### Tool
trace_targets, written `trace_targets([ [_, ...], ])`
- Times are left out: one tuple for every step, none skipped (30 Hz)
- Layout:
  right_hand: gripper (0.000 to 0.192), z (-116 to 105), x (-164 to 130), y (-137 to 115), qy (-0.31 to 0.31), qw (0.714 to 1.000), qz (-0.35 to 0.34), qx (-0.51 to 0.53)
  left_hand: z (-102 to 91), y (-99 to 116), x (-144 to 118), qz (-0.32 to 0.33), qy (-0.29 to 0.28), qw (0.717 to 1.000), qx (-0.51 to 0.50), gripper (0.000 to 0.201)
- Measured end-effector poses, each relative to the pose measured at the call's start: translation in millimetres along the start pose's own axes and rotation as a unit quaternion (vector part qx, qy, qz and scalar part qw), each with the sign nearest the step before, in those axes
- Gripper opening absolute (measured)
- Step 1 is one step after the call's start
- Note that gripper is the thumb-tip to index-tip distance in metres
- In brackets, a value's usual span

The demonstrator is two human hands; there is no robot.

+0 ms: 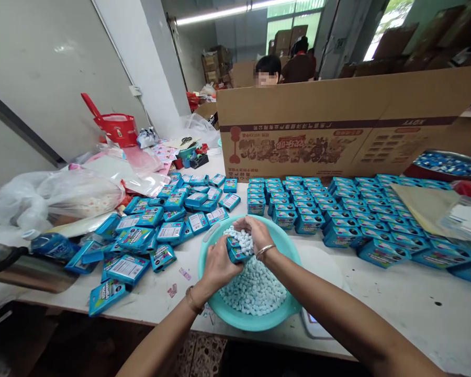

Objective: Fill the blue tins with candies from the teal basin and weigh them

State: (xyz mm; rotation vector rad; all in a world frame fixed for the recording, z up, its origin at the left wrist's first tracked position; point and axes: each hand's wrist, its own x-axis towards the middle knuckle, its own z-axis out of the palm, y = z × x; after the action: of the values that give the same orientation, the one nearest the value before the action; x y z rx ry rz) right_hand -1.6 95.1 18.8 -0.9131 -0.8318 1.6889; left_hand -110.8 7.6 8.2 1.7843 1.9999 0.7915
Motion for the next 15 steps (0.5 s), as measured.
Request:
trace_targets([
  [0.033,1,-1,0,-0.004,1.000,0.000,0.003,0.3,0,1,-0.002,0.000,1.000,-0.006,0.064],
  [0.034,2,-2,-1,-0.009,1.000,-0.003,0.006,0.7,0,1,-0.003,0.001,1.000,-0.011,0.064],
  [0.035,4,-4,-1,-0.017,1.000,-0.007,0.008,1.2,0,1,-0.005,0.001,1.000,-0.017,0.064],
  [0.036,6,-7,-1,-0.028,1.000,-0.011,0.008,1.4,0,1,-0.009,0.000,1.000,-0.021,0.063],
  [0.037,7,-9,-1,-0.042,0.999,-0.013,0.006,0.9,0,1,-0.012,-0.003,1.000,-0.023,0.062],
  [0.038,8,-12,-1,-0.058,0.998,-0.017,0.001,-0.5,-1,0,-0.014,-0.005,1.000,-0.022,0.061],
  [0.039,7,-13,-1,-0.072,0.997,-0.020,-0.006,-3.2,-1,-1,-0.014,-0.008,1.000,-0.017,0.060],
  [0.039,4,-14,-2,-0.080,0.996,-0.022,-0.015,-7.1,0,-2,-0.014,-0.012,1.000,-0.005,0.058],
  [0.040,-1,-14,-2,-0.077,0.996,-0.023,-0.028,-12.0,0,-3,-0.012,-0.020,1.000,0.017,0.056],
  [0.040,-9,-12,-1,-0.065,0.997,-0.024,-0.047,-17.4,2,-4,-0.006,-0.033,0.998,0.048,0.054],
  [0.039,-18,-9,1,-0.043,0.996,-0.025,-0.075,-22.7,3,-4,0.001,-0.056,0.995,0.089,0.051],
  [0.038,-29,-5,3,-0.016,0.993,-0.023,-0.114,-27.0,6,-4,0.010,-0.088,0.987,0.133,0.049],
  [0.035,-41,0,7,0.015,0.986,-0.018,-0.163,-29.7,8,-3,0.022,-0.128,0.976,0.176,0.048],
  [0.032,-52,4,12,0.051,0.974,-0.005,-0.219,-30.2,11,-1,0.034,-0.170,0.961,0.214,0.047],
  [0.029,-62,9,18,0.087,0.959,0.014,-0.270,-28.4,15,2,0.044,-0.209,0.946,0.244,0.048],
])
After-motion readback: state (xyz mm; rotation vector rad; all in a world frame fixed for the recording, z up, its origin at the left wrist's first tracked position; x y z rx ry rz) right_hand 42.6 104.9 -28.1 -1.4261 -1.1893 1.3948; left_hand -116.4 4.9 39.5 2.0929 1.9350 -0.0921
